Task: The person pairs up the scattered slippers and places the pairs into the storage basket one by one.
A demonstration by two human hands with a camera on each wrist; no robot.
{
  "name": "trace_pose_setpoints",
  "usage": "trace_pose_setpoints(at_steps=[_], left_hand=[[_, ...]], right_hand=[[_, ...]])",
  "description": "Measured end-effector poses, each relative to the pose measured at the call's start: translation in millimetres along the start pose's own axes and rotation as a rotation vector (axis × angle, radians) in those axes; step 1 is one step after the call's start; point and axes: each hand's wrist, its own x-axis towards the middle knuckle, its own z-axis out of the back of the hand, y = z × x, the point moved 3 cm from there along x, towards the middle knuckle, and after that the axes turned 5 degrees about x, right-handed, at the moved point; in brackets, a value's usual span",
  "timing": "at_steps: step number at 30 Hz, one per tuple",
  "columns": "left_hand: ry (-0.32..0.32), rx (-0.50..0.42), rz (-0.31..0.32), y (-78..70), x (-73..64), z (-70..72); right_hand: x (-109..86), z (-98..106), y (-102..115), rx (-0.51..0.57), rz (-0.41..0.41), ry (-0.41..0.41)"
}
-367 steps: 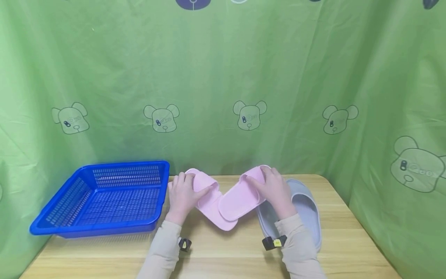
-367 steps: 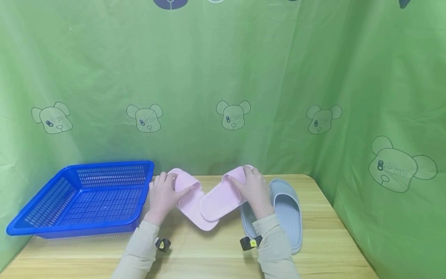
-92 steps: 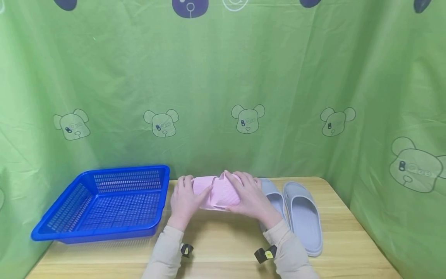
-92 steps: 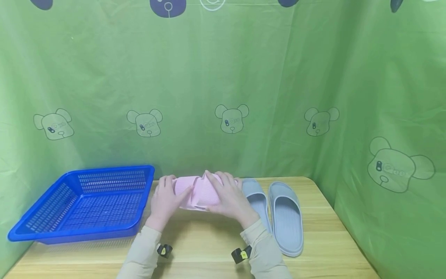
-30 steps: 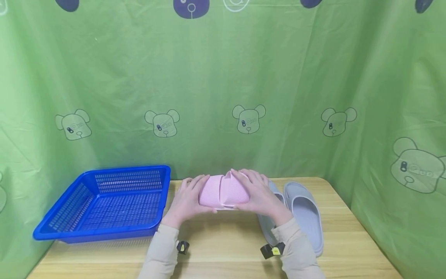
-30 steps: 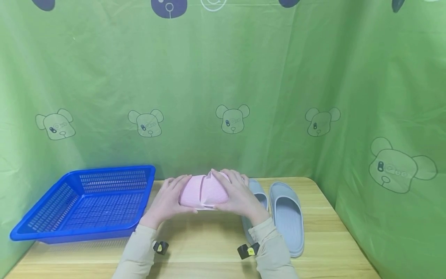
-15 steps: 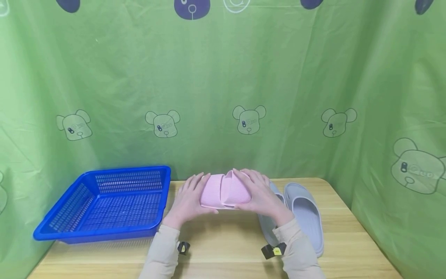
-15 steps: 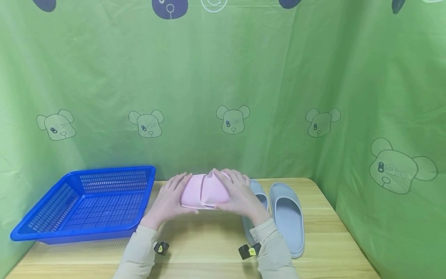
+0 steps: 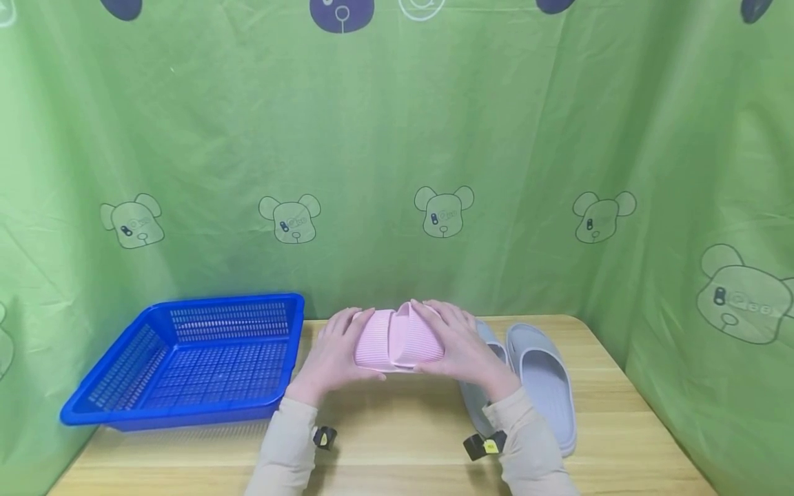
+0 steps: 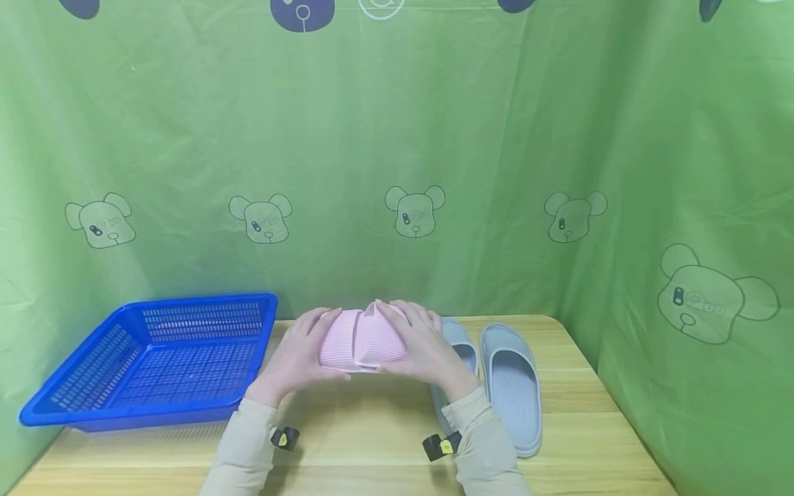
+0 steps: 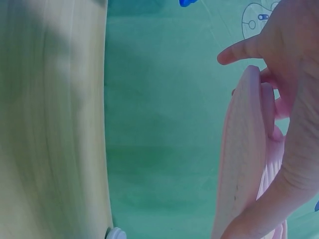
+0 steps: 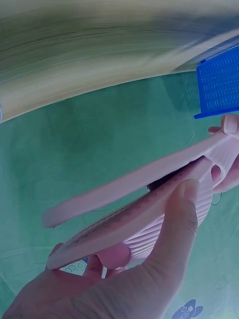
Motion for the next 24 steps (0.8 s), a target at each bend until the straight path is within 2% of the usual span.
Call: trace_pose_setpoints(at_steps=[8,17,24], left_hand=[[0.006,0.009,-0.008,1.9,-0.4,8.1],[0.023,0.016,0.029,5.8,-2.4,16.8],[0.002,0.027,0.063,11.9,-4.4,22.7]], right_hand=[[0.3,-3.0,-0.4,-0.035,0.0,0.011],[0.0,-1.5,1.2,-0.065,0.033,-0.021],[0.2,-0.1,3.5,-0.099,0.077,-0.062]])
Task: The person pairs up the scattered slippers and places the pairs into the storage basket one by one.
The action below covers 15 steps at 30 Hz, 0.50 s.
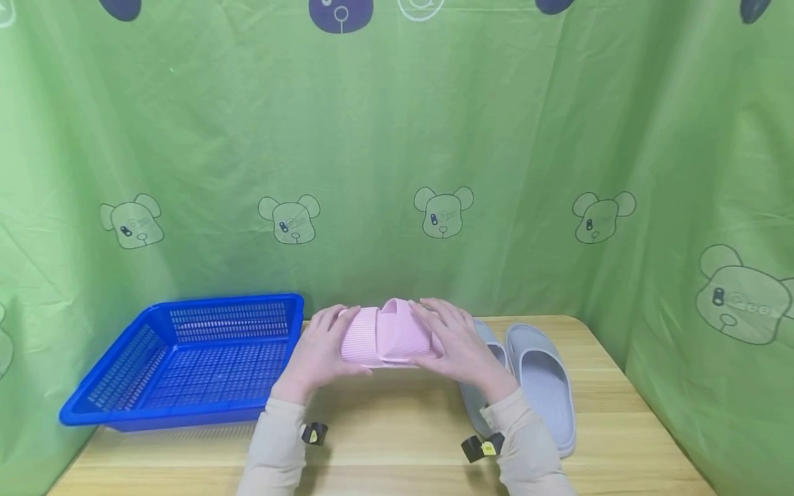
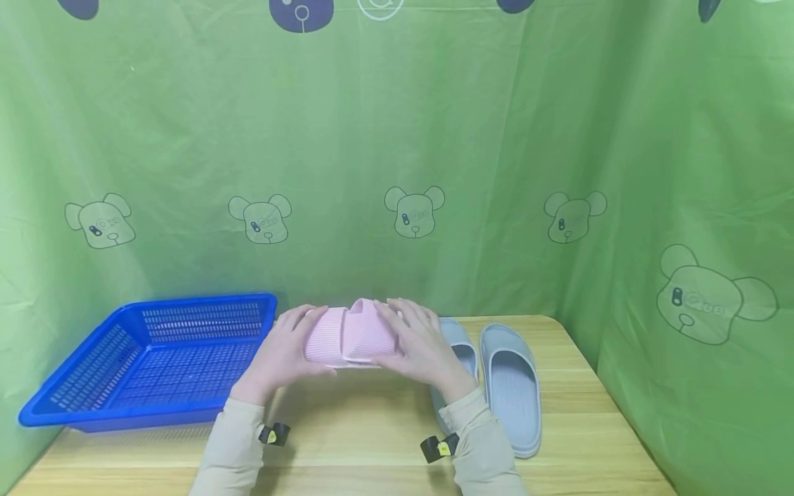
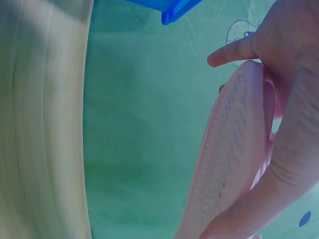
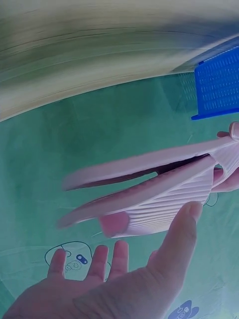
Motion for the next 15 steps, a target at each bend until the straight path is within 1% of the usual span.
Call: trace_pose_setpoints(at_steps=[6,15], left_hand=[[-0.024,-0.021,0.018,7.5,-1.5,5.1],[-0.025,-0.006,0.052,19.8,-3.7,14.0]], right_hand=[[0.2,0.1,2.2,-0.003,0.028,-0.031],[2.5,-1.8,9.9,0.01,0.05,-0.018]])
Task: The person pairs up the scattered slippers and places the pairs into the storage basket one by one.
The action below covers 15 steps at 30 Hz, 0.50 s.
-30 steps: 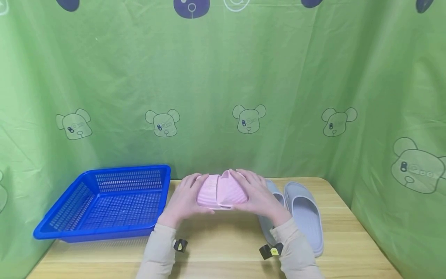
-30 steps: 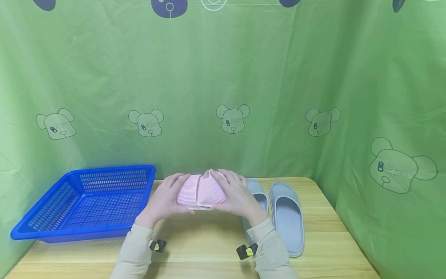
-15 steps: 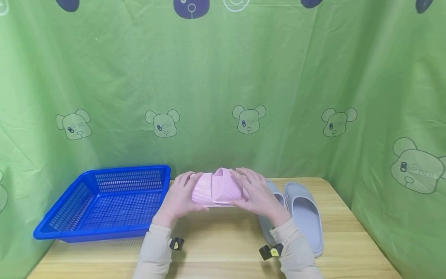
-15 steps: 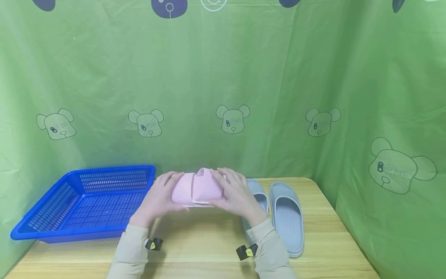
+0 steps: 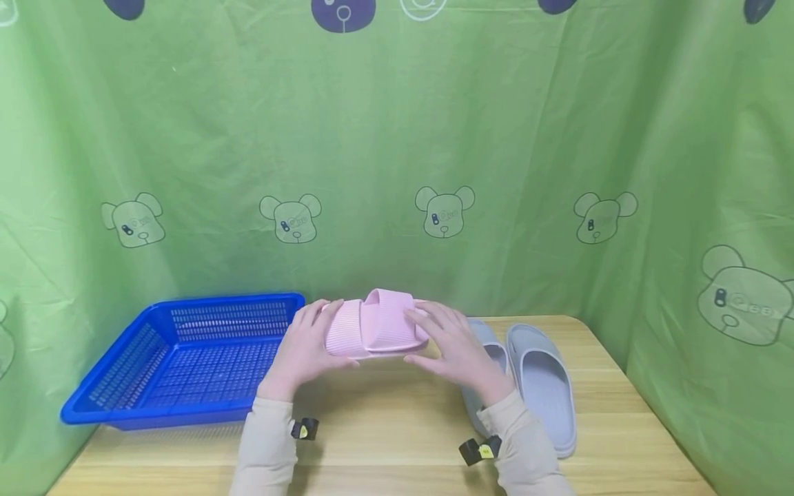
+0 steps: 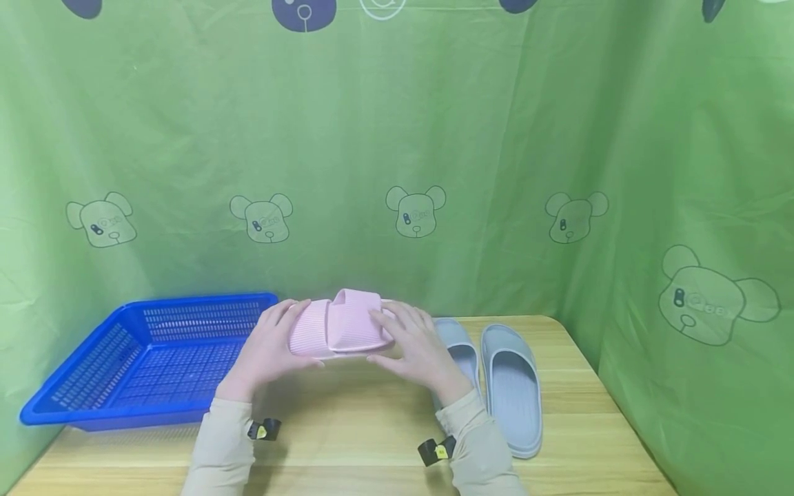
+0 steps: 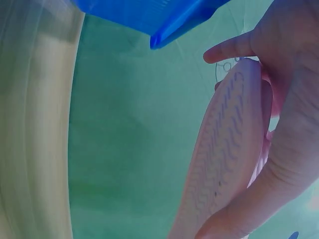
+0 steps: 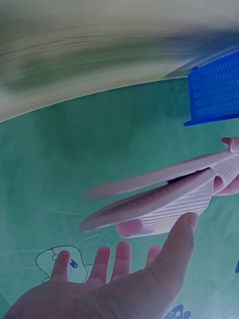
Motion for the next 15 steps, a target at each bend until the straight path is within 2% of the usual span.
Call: trace_pose_setpoints(at_steps=[6,15], left_hand=[[-0.029,0.001,0.021,7.9,-2.5,6.7],[-0.041,-0.015,0.07,22.3,-6.1,15.1]], right_hand=[[1.9,-2.4,6.0,-0.007,0.035,-0.002],[4.4,-10.2,15.3,-0.008,0.087,0.014]])
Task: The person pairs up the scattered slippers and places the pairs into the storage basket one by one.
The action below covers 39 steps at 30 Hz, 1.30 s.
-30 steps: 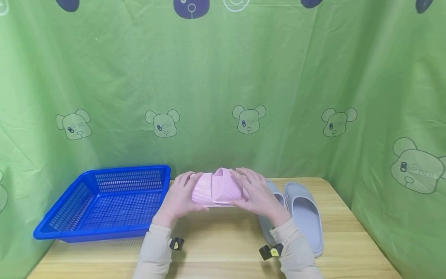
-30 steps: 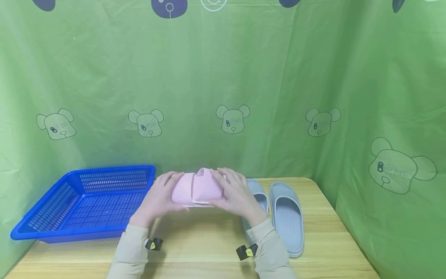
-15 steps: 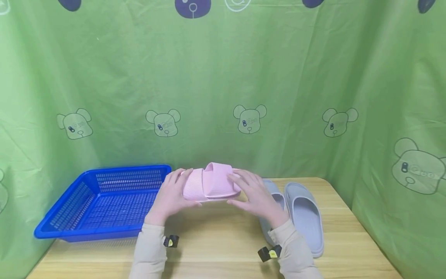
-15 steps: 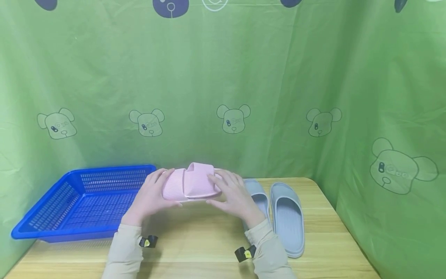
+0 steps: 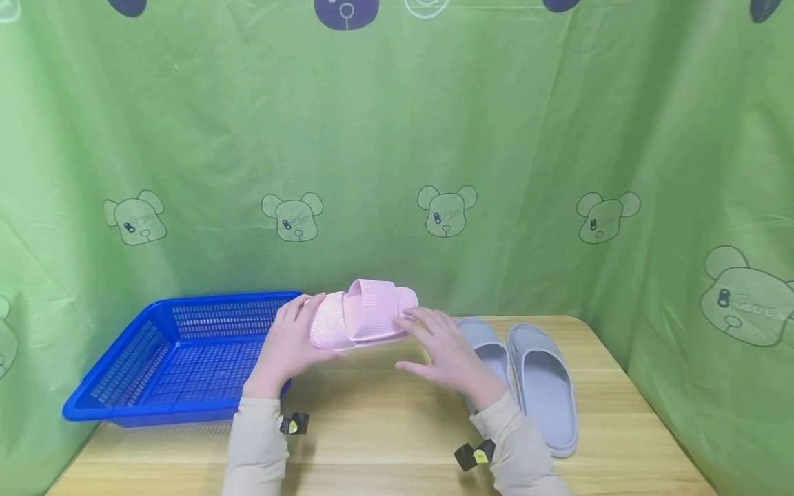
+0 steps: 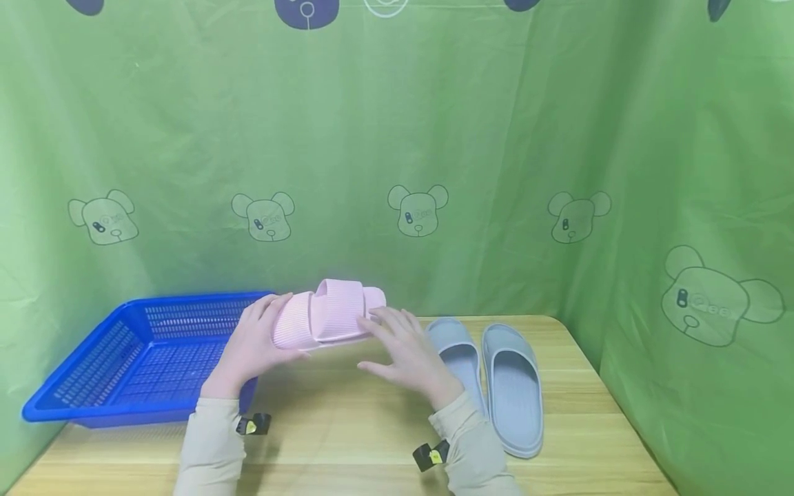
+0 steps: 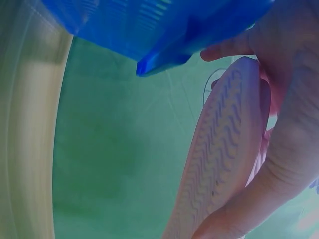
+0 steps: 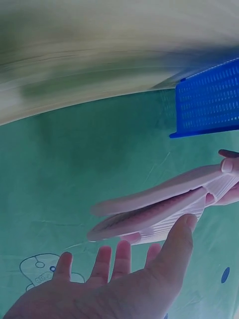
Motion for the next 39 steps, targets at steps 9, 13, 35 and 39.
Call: trace_pose_setpoints(at_steps=[9,13,35,39], left_hand=[[-0.008,-0.022,0.034,9.8,-3.4,9.7],[-0.02,-0.02,0.044,13.9,-5.9,13.4],[-0.065,0.016,0.072,39.3,-12.2,34.3],[-0.067,0.032,0.081,47.0,-13.9,38.8]], right_hand=[[2.7,-8.2,13.5,-0.002,0.027,0.036],[5.4,-11.9,21.4,0.013,0.052,0.058],[6.0,-37.1,42.9,-0.037,0.144,0.123],[4.4,-40.2,44.9,-0.04,0.154,0.135]])
